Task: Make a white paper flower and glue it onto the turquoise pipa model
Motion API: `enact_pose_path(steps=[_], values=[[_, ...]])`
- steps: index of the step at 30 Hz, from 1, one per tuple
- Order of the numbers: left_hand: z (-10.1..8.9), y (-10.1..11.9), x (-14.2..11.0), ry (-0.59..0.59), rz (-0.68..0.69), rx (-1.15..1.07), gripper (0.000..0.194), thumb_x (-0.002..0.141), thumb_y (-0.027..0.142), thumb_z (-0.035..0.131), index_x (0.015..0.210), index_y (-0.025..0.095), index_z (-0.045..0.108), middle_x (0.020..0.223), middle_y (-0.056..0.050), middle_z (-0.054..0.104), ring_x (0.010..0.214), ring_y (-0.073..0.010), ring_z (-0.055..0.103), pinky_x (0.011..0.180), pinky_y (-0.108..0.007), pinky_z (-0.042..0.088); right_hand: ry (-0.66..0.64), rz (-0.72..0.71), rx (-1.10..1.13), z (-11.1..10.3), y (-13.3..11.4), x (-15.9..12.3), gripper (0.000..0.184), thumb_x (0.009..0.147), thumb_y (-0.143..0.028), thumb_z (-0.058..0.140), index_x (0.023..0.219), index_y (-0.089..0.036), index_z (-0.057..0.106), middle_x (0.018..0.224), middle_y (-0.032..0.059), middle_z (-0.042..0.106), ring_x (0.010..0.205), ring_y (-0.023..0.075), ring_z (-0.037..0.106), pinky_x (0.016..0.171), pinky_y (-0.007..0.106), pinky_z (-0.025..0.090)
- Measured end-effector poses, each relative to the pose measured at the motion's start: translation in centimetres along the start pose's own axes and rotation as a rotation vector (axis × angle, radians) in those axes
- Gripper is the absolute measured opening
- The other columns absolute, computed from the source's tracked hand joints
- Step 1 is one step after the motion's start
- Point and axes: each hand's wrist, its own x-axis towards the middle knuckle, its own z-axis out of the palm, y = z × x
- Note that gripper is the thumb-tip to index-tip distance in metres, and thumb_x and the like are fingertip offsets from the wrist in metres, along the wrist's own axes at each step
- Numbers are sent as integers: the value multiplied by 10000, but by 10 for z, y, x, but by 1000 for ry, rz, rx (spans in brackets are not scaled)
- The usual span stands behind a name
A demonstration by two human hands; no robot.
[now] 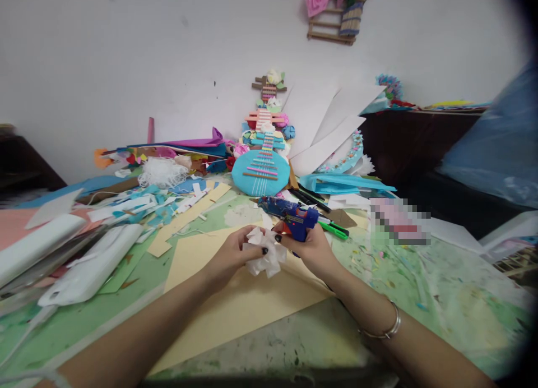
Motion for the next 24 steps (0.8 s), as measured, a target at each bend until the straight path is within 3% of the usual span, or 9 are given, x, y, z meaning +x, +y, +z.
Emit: enact_pose_path(steps=[12, 18, 24], values=[[-1, 0, -1, -89, -74, -246, 375, 584, 157, 644, 956, 155, 598, 855, -31, 617, 719, -131, 549, 621, -213, 412, -8, 46, 12, 0, -1, 0, 172, 639, -242, 667, 793, -170, 637, 799, 40, 695, 740, 187, 635, 668, 298, 497], [-1, 3, -4, -203, -3, -265, 545, 513, 74, 705, 1026, 181, 556, 902, -30, 600, 814, -163, 554, 687, -236, 410, -18, 47, 22, -1, 2, 0, 182, 647, -235, 667, 813, -164, 644, 823, 54, 697, 754, 200, 641, 670, 305, 496], [-1, 2, -4, -204, 7, -217, 676, 484, 58, 736, 1110, 181, 512, 940, -41, 593, 816, -164, 548, 679, -228, 395, -15, 33, 12, -2, -4, 1, 159, 653, -242, 665, 789, -162, 640, 783, 40, 674, 726, 189, 623, 657, 302, 488]])
